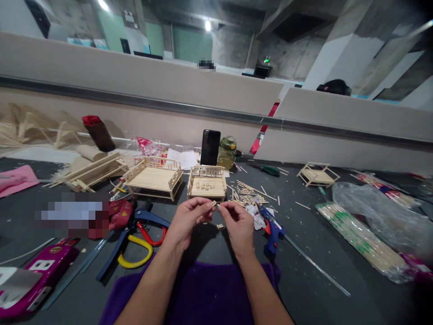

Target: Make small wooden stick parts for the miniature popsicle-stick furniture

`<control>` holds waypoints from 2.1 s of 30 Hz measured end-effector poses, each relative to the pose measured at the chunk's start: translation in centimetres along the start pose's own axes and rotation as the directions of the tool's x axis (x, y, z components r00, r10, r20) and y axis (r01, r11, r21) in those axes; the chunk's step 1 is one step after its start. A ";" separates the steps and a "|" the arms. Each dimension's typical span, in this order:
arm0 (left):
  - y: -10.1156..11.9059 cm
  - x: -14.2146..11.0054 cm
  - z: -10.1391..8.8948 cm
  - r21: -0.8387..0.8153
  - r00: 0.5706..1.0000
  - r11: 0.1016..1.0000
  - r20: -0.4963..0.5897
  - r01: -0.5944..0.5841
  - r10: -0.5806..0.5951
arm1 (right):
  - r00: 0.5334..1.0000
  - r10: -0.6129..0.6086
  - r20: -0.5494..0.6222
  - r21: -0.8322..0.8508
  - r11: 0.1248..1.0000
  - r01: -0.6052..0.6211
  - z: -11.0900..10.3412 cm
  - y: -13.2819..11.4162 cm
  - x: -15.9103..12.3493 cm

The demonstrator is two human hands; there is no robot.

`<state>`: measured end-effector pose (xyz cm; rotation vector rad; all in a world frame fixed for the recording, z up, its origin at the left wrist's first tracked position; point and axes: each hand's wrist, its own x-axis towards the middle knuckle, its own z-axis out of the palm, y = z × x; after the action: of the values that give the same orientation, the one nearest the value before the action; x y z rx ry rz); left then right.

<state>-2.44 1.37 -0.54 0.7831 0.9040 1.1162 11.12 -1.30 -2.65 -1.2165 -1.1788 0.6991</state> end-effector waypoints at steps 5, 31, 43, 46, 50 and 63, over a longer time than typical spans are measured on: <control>-0.2 0.0 0.1 0.001 1.000 1.000 0.017 0.000 0.000 | 1.000 -0.007 0.017 0.007 1.000 0.007 0.0 -0.1 -0.1; -0.2 0.0 0.2 0.063 1.000 0.998 0.008 -0.027 0.027 | 1.000 -0.020 0.015 -0.013 1.000 0.021 -0.1 -0.2 -0.1; -0.2 0.0 0.1 0.084 0.999 0.996 0.009 -0.035 0.034 | 0.999 -0.034 0.017 0.001 0.999 0.034 0.0 -0.2 -0.2; -0.2 0.0 0.1 0.078 0.999 0.996 0.012 -0.036 0.035 | 0.999 -0.030 0.014 0.004 1.000 0.030 -0.1 -0.1 -0.3; -0.2 -0.1 0.0 0.054 0.999 0.998 0.030 -0.031 0.029 | 1.000 -0.012 0.012 0.031 0.999 0.012 -0.1 -0.2 -0.2; -0.2 -0.1 0.1 0.091 0.999 0.995 0.000 -0.042 0.042 | 1.000 -0.022 0.018 0.033 0.999 0.021 0.0 -0.3 -0.3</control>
<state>-2.26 1.25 -0.64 0.8788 0.9490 1.1191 10.97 -1.66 -2.48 -1.1704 -1.1892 0.7123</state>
